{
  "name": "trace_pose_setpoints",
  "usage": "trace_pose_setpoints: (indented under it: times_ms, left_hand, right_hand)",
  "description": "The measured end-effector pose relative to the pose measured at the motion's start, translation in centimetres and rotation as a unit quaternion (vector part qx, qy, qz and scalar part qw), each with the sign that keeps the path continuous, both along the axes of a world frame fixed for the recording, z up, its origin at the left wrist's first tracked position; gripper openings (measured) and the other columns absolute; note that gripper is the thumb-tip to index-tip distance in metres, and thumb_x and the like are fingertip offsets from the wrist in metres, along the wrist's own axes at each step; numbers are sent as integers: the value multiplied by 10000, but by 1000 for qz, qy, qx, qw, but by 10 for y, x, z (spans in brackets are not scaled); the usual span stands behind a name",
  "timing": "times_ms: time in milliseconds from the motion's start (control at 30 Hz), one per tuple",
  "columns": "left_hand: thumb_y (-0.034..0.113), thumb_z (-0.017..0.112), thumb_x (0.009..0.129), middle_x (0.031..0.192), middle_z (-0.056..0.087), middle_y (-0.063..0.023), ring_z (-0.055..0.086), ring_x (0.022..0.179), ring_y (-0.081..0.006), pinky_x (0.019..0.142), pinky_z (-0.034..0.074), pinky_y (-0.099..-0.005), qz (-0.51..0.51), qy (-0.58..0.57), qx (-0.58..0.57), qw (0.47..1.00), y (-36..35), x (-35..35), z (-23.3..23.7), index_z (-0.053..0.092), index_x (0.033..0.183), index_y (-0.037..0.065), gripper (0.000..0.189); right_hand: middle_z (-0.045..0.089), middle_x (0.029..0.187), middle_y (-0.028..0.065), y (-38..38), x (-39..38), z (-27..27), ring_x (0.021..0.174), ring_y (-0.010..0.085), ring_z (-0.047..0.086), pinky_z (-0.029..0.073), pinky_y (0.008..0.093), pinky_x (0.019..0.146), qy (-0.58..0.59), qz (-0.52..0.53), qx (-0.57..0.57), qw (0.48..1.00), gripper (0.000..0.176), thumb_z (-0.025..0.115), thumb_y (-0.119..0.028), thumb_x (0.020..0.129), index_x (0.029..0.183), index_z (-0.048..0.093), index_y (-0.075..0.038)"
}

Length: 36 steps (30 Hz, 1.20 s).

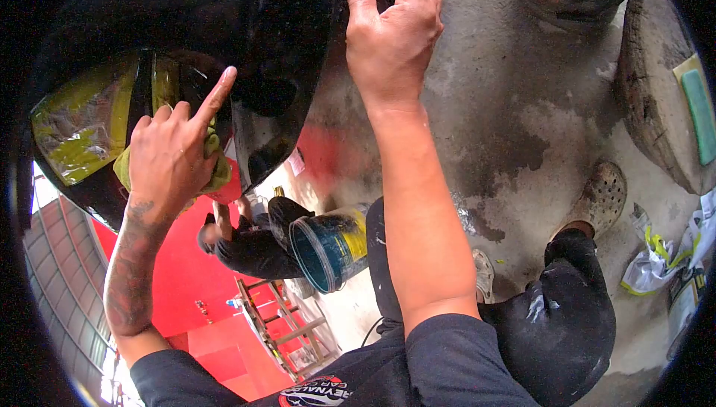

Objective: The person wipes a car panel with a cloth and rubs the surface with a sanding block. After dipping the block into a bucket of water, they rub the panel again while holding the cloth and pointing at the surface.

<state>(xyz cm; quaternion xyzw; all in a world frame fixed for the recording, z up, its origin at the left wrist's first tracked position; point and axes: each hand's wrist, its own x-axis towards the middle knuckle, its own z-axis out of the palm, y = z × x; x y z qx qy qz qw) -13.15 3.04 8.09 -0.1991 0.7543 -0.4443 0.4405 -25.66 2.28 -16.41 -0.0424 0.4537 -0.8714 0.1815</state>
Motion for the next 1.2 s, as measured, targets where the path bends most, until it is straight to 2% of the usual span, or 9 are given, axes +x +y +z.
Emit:
trace_pose_setpoints:
  times_ms: [300,367,500,667,900,967,1000,1033,1200]
  left_hand:
    - [294,870,798,863,658,-89,685,792,-289,698,519,-439,-31,-4,-19,999,-7,-11,-12,225,1729,399,1137]
    - [313,870,803,874,668,-87,691,803,-289,706,522,-441,-26,-4,-21,999,-6,-14,-9,218,1727,416,1135]
    - [258,860,783,876,669,-88,691,806,-288,700,523,-430,-33,-12,-43,998,-4,-4,-5,226,1726,414,1147]
    - [204,843,717,854,628,-72,670,780,-287,688,523,-422,-53,16,-36,998,2,12,-3,265,1724,392,1176]
    - [172,918,596,982,597,-72,628,917,-279,777,518,-424,1,137,22,990,6,73,-21,379,1693,175,1222]
    - [179,917,602,1034,623,-72,634,933,-282,789,517,-429,-10,200,38,979,3,96,-29,414,1677,171,1187]
    - [182,917,605,1060,636,-72,638,941,-283,795,516,-432,-16,233,45,971,0,108,-33,431,1669,169,1170]
    - [187,920,598,1113,650,-79,633,945,-295,792,510,-441,-39,263,52,963,-3,121,-37,522,1614,155,1091]
    - [211,915,589,1078,633,-78,610,920,-301,800,512,-444,-141,339,81,927,-17,152,-50,672,1474,137,921]
  right_hand:
    - [721,1104,149,11,6,16,1028,252,718,564,352,934,-16,48,20,998,222,741,12,920,1142,733,21]
    - [718,1102,156,13,11,17,1036,278,710,556,371,939,28,28,41,998,238,756,9,909,1146,733,13]
    - [711,1207,129,-3,35,-2,1134,359,647,474,478,990,64,27,60,996,321,809,-137,866,1180,744,-122]
    - [687,1232,114,-4,79,1,1133,349,630,460,474,967,153,-6,63,986,403,803,-138,828,1222,718,-155]
    - [678,1251,85,-3,116,21,1121,314,620,441,439,941,194,11,-10,981,437,820,-108,782,1204,717,-153]
    - [678,1248,83,-4,123,23,1115,305,620,439,435,929,212,18,-13,977,431,822,-102,776,1191,718,-156]
    - [690,1260,121,1,128,23,1119,316,639,466,430,963,230,29,-5,973,461,866,-78,763,1199,726,-131]
    - [686,1268,120,2,136,21,1123,314,636,463,429,961,236,23,-10,971,469,870,-73,758,1200,726,-134]
    - [672,1280,117,-13,132,28,1119,312,625,459,429,957,266,-41,-15,963,494,886,-51,751,1211,731,-144]
